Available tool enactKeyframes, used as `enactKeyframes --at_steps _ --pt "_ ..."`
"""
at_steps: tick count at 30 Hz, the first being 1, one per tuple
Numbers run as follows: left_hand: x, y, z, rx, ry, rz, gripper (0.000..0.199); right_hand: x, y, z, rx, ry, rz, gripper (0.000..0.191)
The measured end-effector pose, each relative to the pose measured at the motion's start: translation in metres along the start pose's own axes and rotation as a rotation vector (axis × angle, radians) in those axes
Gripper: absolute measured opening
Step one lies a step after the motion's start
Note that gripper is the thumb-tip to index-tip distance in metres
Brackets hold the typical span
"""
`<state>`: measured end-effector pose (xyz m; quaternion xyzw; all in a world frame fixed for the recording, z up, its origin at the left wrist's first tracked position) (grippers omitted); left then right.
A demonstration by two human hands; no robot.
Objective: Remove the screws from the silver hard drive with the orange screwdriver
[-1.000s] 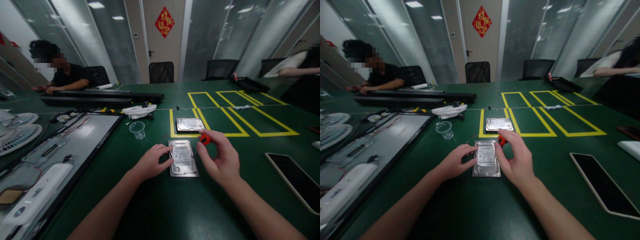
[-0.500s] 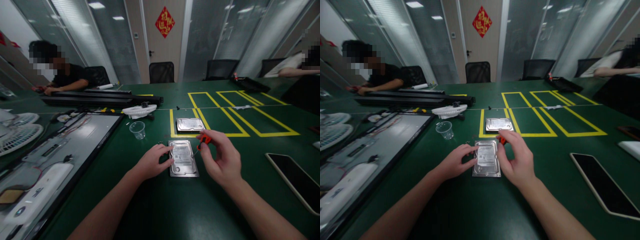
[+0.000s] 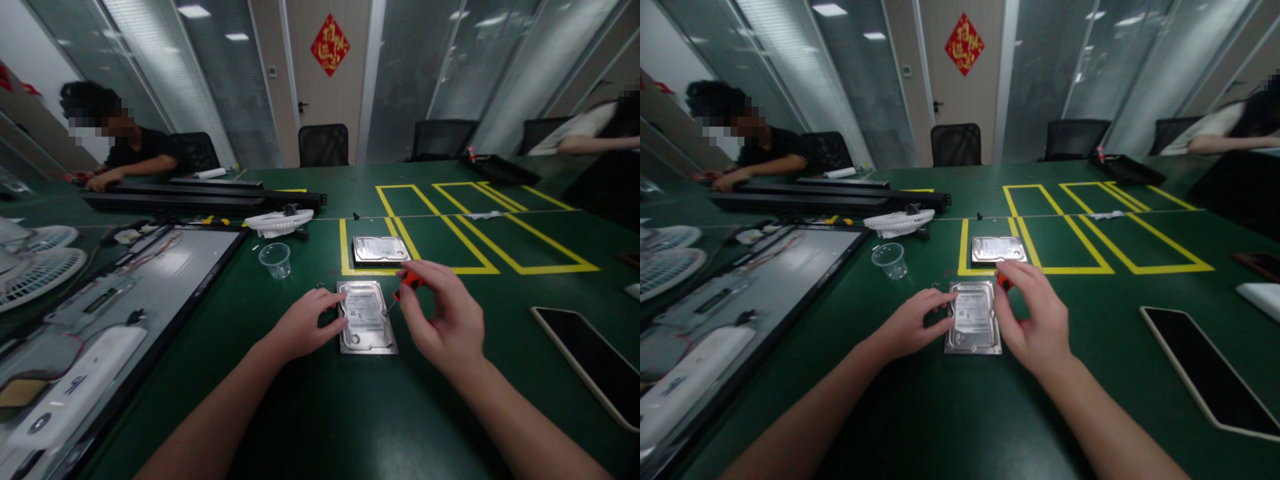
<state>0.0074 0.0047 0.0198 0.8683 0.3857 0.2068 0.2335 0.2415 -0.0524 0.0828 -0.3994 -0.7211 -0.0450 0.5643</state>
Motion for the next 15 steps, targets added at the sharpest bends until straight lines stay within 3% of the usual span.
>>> enactKeyframes --at_steps 5,15 --pt "0.0004 -0.0012 0.001 -0.007 0.006 0.002 0.05 -0.0051 0.0058 0.0016 0.088 -0.028 0.078 0.055" --pt "0.0001 -0.0018 0.0015 -0.004 0.007 0.012 0.049 0.003 -0.0022 -0.001 -0.089 0.047 -0.063 0.047"
Point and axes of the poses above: each hand's wrist, its own x-axis towards the middle knuckle, its own z-axis out of the palm, y = z × x, the point moved 4 cm from there along x, towards the middle knuckle, and after that the axes turned 1 degree about y, right-handed, at the moved point
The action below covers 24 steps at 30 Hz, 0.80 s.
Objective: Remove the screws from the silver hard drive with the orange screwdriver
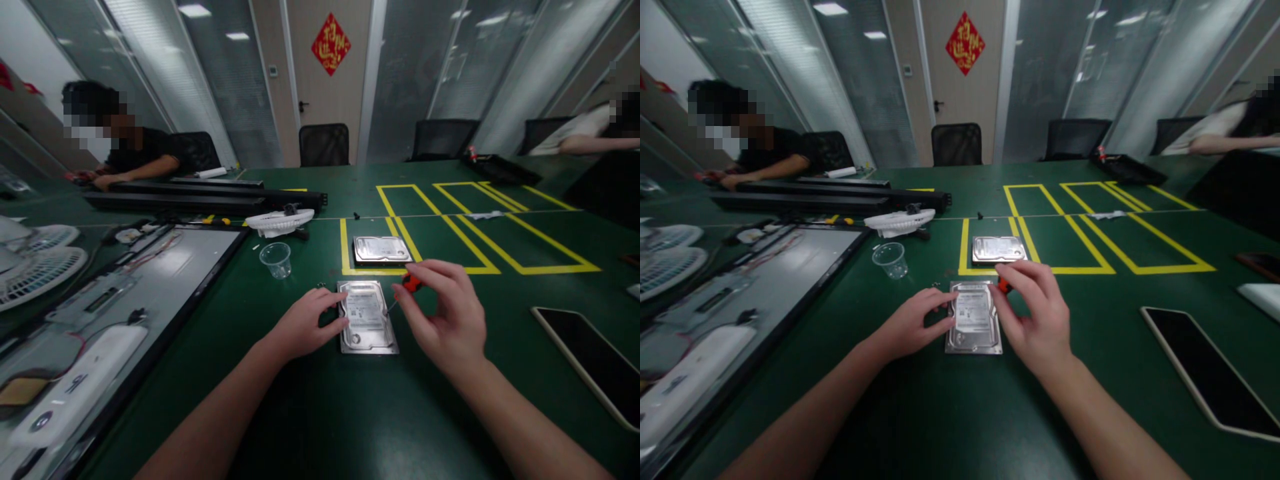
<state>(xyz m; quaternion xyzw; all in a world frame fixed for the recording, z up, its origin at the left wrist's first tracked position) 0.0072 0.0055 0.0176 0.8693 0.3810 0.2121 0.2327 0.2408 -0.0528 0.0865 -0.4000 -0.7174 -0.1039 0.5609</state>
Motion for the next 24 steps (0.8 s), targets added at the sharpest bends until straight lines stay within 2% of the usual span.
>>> enactKeyframes --at_steps 7,14,24 --pt "0.0 0.0 0.0 0.003 -0.004 -0.007 0.049 -0.007 0.005 0.003 0.142 -0.067 0.114 0.057" --pt "0.0 0.0 0.0 0.004 -0.003 -0.009 0.049 -0.011 0.009 0.006 0.187 -0.075 0.193 0.056" --pt "0.0 -0.001 0.001 -0.005 0.005 -0.001 0.05 -0.001 0.001 0.0 -0.033 0.007 -0.024 0.05"
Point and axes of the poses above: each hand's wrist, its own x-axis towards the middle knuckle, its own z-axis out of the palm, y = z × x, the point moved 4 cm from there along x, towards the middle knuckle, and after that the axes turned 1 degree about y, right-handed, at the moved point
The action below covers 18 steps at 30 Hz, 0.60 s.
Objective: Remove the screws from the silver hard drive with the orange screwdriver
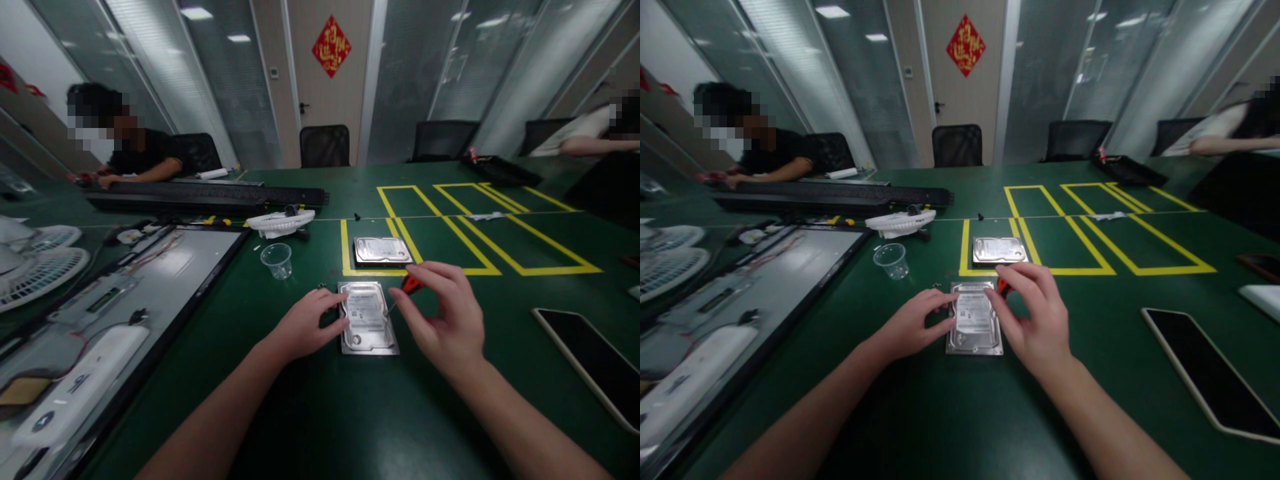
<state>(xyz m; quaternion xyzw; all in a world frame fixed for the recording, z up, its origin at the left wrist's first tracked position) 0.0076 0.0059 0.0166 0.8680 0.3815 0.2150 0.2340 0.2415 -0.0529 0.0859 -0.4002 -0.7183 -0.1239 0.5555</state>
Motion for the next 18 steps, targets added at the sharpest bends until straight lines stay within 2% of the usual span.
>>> enactKeyframes --at_steps 5,13,18 --pt "0.0 0.0 -0.001 -0.002 0.001 0.0 0.05 -0.001 -0.001 0.001 0.026 0.0 0.013 0.051" --pt "-0.001 -0.001 -0.001 0.004 -0.009 -0.012 0.05 -0.01 0.006 0.005 0.2 -0.078 0.188 0.057" --pt "0.0 0.001 -0.001 0.003 -0.017 -0.014 0.051 -0.002 0.0 0.002 0.078 -0.032 0.056 0.053"
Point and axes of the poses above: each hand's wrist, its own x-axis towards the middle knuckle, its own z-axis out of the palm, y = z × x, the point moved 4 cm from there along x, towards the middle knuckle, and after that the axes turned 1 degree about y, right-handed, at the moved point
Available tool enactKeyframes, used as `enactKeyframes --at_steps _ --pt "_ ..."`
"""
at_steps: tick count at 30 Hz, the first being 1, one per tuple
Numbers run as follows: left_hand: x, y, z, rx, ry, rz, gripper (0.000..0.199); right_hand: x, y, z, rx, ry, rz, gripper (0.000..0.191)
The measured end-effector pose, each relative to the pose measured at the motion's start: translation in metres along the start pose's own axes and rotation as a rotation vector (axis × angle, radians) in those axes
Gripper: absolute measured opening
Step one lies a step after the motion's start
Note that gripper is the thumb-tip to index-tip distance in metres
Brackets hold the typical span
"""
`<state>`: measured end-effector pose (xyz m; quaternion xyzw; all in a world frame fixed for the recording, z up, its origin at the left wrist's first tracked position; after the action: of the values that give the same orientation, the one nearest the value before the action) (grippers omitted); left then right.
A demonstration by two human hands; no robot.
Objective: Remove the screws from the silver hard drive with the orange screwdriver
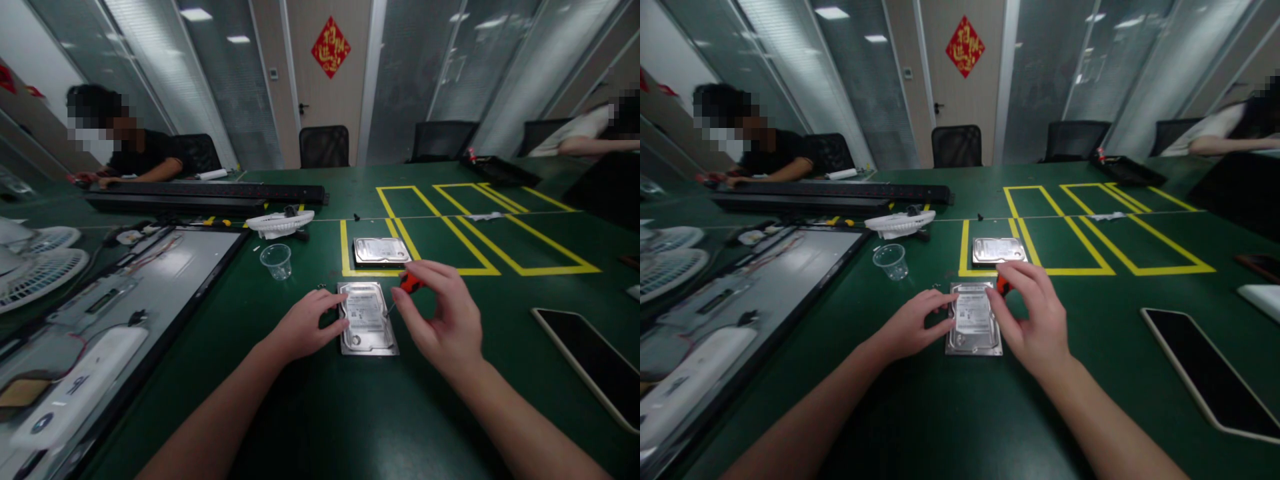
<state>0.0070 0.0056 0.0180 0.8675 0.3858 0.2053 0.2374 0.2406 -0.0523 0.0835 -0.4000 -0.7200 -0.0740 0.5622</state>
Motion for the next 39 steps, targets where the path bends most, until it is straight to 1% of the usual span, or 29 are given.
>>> enactKeyframes --at_steps 3,8,12,14,16,21,24,29,32,34,36,39 --pt "0.0 0.001 -0.001 -0.001 -0.003 0.0 0.05 0.004 -0.002 -0.001 -0.068 0.021 -0.032 0.05" --pt "0.0 0.001 -0.001 0.006 0.004 0.008 0.05 0.0 0.0 0.0 -0.025 -0.002 -0.001 0.054" --pt "0.001 0.001 0.0 0.011 0.013 0.02 0.049 -0.007 0.006 0.002 0.084 -0.038 0.096 0.056" --pt "0.001 0.001 0.0 0.013 0.014 0.017 0.048 -0.009 0.008 0.002 0.114 -0.033 0.127 0.055" --pt "0.0 0.0 0.0 0.012 0.011 0.015 0.049 -0.007 0.007 0.002 0.099 -0.022 0.107 0.055" --pt "0.0 0.001 0.0 0.004 0.011 0.017 0.05 0.0 0.002 0.0 -0.021 0.02 -0.011 0.052" --pt "0.0 0.0 0.0 0.002 0.013 0.014 0.05 0.002 0.0 0.0 -0.047 0.033 -0.025 0.05" --pt "-0.001 -0.001 0.0 0.004 0.011 0.009 0.05 -0.003 0.004 0.002 0.06 -0.017 0.052 0.056" --pt "0.0 -0.001 0.0 0.002 0.01 0.008 0.05 -0.007 0.007 0.003 0.116 -0.041 0.13 0.055" --pt "0.0 -0.001 0.0 -0.002 0.005 0.002 0.05 -0.007 0.007 0.003 0.127 -0.045 0.145 0.054" --pt "0.0 0.0 0.0 -0.003 -0.001 0.0 0.051 -0.004 0.005 0.002 0.094 -0.039 0.101 0.054" --pt "0.0 0.001 0.0 0.005 0.002 0.005 0.05 0.001 0.0 0.0 -0.012 -0.006 0.004 0.052"
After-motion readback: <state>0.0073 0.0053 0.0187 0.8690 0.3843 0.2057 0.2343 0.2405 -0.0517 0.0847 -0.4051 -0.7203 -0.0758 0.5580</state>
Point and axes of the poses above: each hand's wrist, its own x-axis towards the middle knuckle, its own z-axis out of the palm, y = z × x, the point moved 4 cm from there along x, towards the middle knuckle, and after that the axes turned 1 degree about y, right-handed, at the moved point
